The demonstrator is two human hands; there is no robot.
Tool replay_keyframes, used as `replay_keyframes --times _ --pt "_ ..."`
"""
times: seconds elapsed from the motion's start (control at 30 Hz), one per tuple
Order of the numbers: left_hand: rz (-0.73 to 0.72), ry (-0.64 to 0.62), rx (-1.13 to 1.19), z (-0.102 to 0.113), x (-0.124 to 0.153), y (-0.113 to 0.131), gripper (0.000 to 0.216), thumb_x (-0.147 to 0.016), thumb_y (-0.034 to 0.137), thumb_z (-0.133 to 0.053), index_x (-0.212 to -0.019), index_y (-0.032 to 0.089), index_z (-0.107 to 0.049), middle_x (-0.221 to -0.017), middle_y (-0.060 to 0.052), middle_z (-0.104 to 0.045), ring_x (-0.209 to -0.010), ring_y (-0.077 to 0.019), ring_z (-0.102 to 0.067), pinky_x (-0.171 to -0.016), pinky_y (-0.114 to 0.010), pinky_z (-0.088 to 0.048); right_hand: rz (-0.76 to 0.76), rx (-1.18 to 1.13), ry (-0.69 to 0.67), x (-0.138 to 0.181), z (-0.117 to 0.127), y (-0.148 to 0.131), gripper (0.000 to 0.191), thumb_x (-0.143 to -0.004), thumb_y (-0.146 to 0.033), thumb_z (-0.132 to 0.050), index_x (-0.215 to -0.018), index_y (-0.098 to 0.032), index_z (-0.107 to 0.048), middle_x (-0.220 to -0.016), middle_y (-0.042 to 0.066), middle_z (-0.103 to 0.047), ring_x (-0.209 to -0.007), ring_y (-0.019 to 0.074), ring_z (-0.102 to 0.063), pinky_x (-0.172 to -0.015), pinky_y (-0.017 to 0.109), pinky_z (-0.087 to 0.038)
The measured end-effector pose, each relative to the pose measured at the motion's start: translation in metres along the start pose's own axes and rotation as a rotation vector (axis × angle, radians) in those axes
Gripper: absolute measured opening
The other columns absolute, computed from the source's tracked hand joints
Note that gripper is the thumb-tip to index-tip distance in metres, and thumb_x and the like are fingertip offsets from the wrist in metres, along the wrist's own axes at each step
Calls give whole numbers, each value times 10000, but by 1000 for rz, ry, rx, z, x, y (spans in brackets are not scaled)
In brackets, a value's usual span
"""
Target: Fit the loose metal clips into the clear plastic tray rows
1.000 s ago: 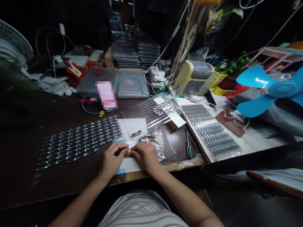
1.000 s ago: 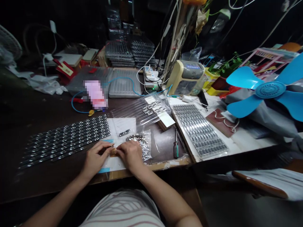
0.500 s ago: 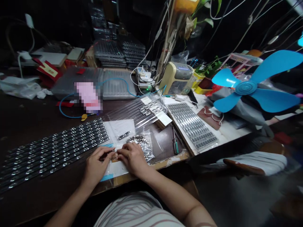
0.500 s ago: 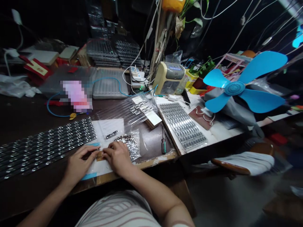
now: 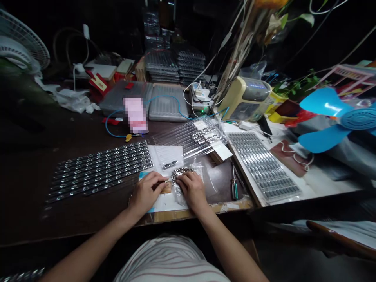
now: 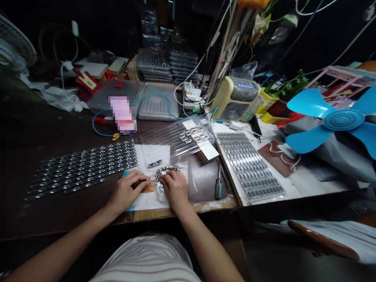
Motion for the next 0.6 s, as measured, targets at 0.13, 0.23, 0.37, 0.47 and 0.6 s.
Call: replay_keyframes --times 0.13,0.23,0.37,0.47,0.6 --pt "-91 -45 -67 -9 3 8 131 -856 248 -590 -920 232 -703 -861 -29 -660 -836 -165 -610 -753 -278 -468 -12 -67 42 2 1 3 151 -921 -251 -539 -933 -223 -687 -900 49 -637 -843 177 -554 -770 303 -427" --pt "-114 -53 -97 -13 6 7 133 -862 255 -586 -927 225 -697 -865 -37 -658 -834 -170 -606 -755 -286 -469 -30 -85 28 2 2 3 167 -927 -228 -515 -947 -220 -681 -899 54 -633 -862 184 -555 -779 309 -433" --pt "-127 -55 -116 -14 8 4 139 -871 266 -576 -935 224 -692 -868 -44 -656 -835 -176 -605 -753 -295 -472 -30 -85 16 2 2 2 182 -933 -224 -497 -964 -222 -676 -896 57 -631 -868 187 -558 -787 315 -436" --pt "-123 -60 -119 -15 8 3 140 -876 265 -570 -929 221 -691 -862 -46 -656 -832 -178 -606 -749 -295 -472 -31 -89 25 3 2 2 180 -934 -222 -497 -967 -221 -673 -894 58 -636 -869 188 -561 -789 314 -438" --pt "-109 -72 -103 -16 7 5 134 -868 255 -575 -911 218 -696 -850 -48 -660 -823 -182 -604 -757 -307 -474 -25 -106 33 3 2 2 182 -935 -198 -489 -978 -216 -666 -882 53 -654 -856 186 -572 -790 309 -438"
Point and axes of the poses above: each hand's wrist, its own x-axis away from the middle knuckle, its own z-axis out of the back of the hand, y = z × x, the point moved 3 cm from there along -x, towards the middle knuckle
